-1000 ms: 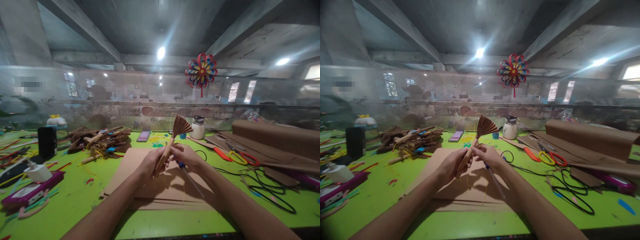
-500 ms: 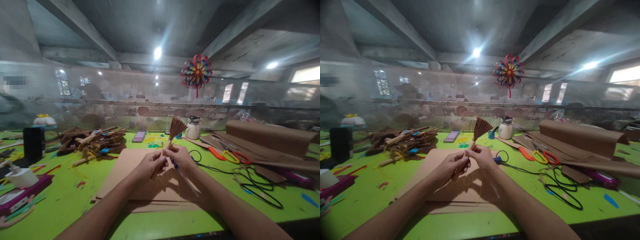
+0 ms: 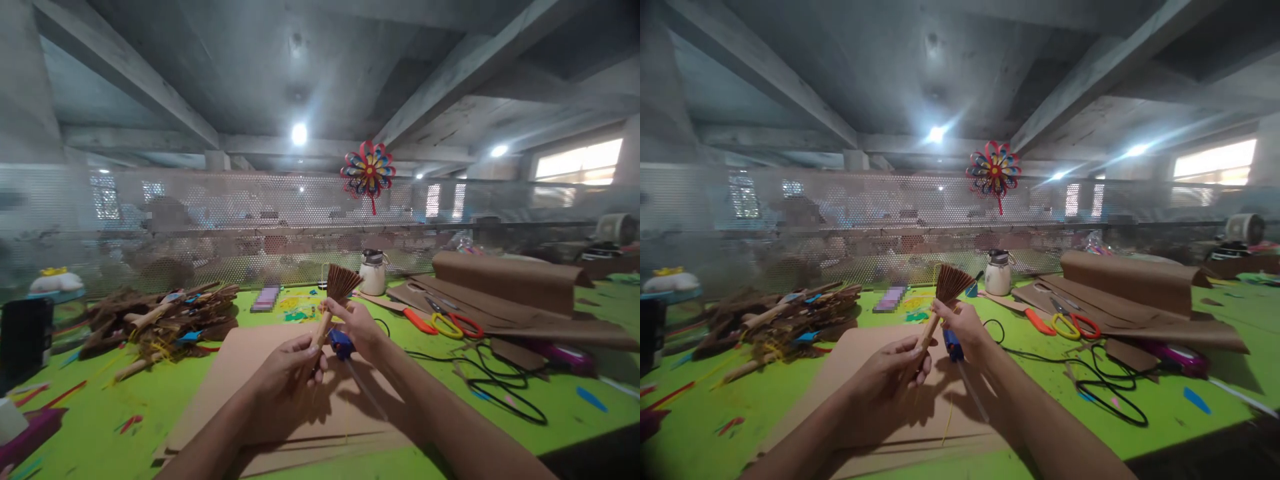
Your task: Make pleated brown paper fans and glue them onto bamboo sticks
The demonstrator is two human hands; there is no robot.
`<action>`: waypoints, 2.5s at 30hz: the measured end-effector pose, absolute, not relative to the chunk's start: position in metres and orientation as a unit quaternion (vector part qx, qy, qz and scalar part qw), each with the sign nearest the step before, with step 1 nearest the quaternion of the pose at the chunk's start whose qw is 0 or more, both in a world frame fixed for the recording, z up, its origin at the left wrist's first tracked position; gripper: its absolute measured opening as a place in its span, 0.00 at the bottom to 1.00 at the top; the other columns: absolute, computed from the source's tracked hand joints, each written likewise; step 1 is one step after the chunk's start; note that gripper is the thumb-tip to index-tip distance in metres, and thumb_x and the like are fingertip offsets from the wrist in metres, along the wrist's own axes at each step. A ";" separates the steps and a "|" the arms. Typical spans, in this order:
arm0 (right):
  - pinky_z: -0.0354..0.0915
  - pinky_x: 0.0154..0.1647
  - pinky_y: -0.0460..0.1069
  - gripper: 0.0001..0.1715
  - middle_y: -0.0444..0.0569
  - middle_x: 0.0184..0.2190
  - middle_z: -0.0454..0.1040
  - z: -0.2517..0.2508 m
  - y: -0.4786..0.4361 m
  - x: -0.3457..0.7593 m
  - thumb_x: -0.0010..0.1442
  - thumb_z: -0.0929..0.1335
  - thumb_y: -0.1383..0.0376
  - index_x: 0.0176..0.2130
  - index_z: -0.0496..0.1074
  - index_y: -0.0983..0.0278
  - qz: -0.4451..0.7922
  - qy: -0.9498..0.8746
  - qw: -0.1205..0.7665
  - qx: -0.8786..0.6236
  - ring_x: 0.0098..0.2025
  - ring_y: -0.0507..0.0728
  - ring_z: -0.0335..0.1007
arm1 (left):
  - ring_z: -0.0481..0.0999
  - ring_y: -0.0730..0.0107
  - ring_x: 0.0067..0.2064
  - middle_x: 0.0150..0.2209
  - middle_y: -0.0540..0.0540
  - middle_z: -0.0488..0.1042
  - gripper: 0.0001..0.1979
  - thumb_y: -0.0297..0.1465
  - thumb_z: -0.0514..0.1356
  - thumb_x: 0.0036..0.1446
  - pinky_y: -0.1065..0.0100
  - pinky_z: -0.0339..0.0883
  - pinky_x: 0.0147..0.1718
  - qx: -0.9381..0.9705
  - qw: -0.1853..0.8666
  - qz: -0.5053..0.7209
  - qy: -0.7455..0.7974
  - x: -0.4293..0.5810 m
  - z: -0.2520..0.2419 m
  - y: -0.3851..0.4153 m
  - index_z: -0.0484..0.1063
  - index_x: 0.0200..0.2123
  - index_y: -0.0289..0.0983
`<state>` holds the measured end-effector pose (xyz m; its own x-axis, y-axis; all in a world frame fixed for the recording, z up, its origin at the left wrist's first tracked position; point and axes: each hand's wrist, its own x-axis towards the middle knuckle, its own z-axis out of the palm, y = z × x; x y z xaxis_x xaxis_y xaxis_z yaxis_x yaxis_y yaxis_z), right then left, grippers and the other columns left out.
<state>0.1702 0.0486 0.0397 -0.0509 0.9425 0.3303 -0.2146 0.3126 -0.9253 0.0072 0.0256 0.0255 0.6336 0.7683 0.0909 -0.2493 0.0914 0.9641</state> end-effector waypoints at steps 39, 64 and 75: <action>0.62 0.45 0.51 0.20 0.52 0.39 0.74 0.060 0.036 0.188 0.52 0.68 0.56 0.42 0.71 0.65 0.359 -0.567 0.693 -0.264 0.43 0.57 0.67 | 0.65 0.78 0.20 0.22 0.49 0.69 0.13 0.39 0.54 0.54 0.73 0.56 0.20 0.689 0.563 0.338 0.306 0.000 0.053 0.017 0.64 0.28 0.33; 0.58 0.29 0.46 0.17 0.44 0.24 0.69 0.059 0.039 0.191 0.41 0.66 0.70 0.36 0.71 0.68 0.329 -0.669 0.536 -0.396 0.27 0.51 0.63 | 0.73 0.70 0.27 0.29 0.45 0.74 0.13 0.31 0.61 0.47 0.67 0.66 0.30 0.716 0.543 0.267 0.348 0.009 0.050 0.025 0.67 0.37 0.33; 0.55 0.26 0.46 0.13 0.42 0.20 0.69 0.045 0.038 0.177 0.39 0.65 0.66 0.29 0.74 0.67 0.418 -0.590 0.517 -0.458 0.23 0.51 0.60 | 0.74 0.70 0.26 0.31 0.43 0.74 0.14 0.35 0.58 0.52 0.69 0.64 0.26 0.658 0.635 0.236 0.329 0.001 0.043 0.027 0.63 0.39 0.35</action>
<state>0.1774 0.0376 0.0453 -0.0451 0.9727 0.2276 0.1083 0.2313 -0.9668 0.0010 0.0274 0.0434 0.6724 0.7322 -0.1082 0.1331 0.0241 0.9908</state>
